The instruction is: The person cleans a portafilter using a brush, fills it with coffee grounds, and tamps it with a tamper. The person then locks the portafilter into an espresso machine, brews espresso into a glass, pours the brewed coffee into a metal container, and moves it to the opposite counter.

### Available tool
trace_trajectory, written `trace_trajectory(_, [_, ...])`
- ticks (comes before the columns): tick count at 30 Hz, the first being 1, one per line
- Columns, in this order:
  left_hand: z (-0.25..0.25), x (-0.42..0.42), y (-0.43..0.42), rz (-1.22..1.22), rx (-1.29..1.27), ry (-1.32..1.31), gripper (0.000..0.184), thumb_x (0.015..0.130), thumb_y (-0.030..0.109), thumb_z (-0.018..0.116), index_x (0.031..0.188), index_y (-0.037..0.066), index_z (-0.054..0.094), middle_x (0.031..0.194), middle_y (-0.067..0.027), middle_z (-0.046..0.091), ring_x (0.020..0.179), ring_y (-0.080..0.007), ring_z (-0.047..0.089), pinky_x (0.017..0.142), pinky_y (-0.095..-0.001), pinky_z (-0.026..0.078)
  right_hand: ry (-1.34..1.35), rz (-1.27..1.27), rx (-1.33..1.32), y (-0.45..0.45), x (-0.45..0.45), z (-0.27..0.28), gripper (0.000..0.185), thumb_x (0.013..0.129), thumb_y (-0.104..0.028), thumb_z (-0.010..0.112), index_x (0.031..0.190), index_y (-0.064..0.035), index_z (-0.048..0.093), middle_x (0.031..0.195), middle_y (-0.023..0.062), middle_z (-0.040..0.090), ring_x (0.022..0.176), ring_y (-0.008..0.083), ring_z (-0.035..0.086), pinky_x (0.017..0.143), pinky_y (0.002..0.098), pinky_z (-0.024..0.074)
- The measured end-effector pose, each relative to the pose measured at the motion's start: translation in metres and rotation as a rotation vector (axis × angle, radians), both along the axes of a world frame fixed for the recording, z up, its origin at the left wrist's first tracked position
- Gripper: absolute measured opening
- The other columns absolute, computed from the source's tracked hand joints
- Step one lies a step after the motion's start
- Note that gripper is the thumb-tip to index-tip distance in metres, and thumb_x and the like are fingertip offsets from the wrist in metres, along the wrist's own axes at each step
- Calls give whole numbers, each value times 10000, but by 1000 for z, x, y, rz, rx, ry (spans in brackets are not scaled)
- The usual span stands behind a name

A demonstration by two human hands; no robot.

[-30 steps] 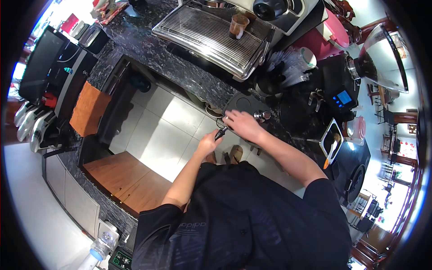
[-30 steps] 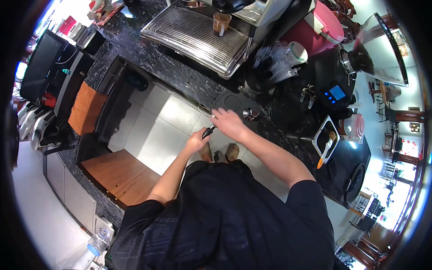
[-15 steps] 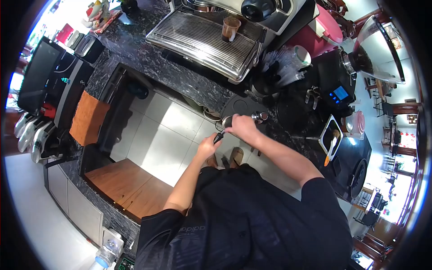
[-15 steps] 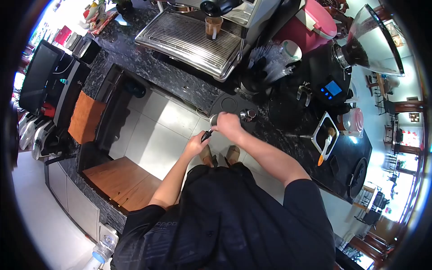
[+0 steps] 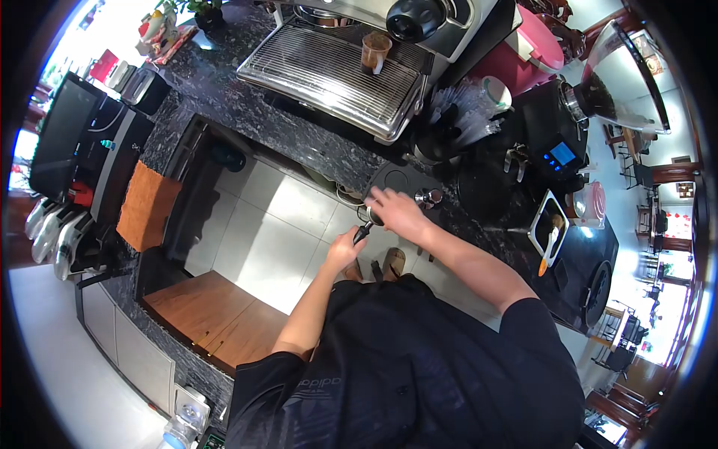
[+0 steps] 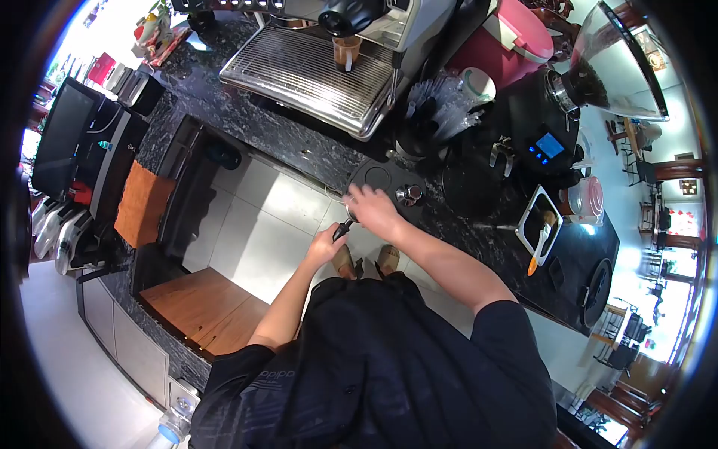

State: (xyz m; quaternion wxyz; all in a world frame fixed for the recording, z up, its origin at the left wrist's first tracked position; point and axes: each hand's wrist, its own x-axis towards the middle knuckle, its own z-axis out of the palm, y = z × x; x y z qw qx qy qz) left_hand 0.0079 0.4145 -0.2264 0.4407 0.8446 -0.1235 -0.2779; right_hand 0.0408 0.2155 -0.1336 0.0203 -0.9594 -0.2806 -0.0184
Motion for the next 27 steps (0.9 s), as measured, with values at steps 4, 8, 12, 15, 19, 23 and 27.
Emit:
trace_trajectory(4, [-4,0,-1,11,-57,-36,355,827,361,572,1030,76,511,841,-244,612,847,-448,575,725,-513,445,128,-25,42,6,1,12,500,713,-379,701,1014,-4,559,1032,149,570,796,269,629,604,343,529])
trace_trajectory(8, [-3,1,0,-1,-43,-36,354,826,354,576,1028,72,510,835,-249,609,846,-455,570,725,-514,443,580,-294,-146,4,21,13,661,697,-489,677,1003,80,541,958,160,591,726,271,644,556,351,513])
trace_trajectory(12, [1,0,-1,10,-51,-26,347,826,356,577,1009,69,512,844,-245,612,840,-450,574,721,-512,445,-51,99,-48,3,-3,16,643,659,-311,763,1166,-9,508,1044,161,589,807,265,636,552,315,527])
trace_trajectory(15, [0,2,-1,1,-30,-24,341,830,357,575,1004,71,512,855,-242,616,845,-452,576,726,-513,447,302,-170,-162,12,-2,22,602,681,-363,744,1118,-7,534,998,153,625,700,245,653,532,272,515])
trace_trajectory(19, [3,7,-1,-4,10,-14,336,833,357,572,1008,76,513,859,-243,617,852,-454,573,734,-513,446,561,-311,-233,0,24,2,601,703,-470,689,1077,-18,558,806,107,645,597,261,648,524,341,515])
trace_trajectory(23, [-1,1,-1,-12,-14,24,341,833,364,569,1020,84,512,855,-246,612,865,-448,570,738,-511,442,-109,61,-22,4,-7,0,704,637,-388,722,1177,-2,488,968,115,618,622,263,632,531,358,525])
trace_trajectory(27, [-6,4,-1,3,-19,-23,338,834,361,569,1022,86,515,860,-249,611,864,-452,568,736,-509,444,370,-309,-219,11,4,-7,670,737,-489,659,1199,-29,506,863,96,651,619,259,646,579,347,532])
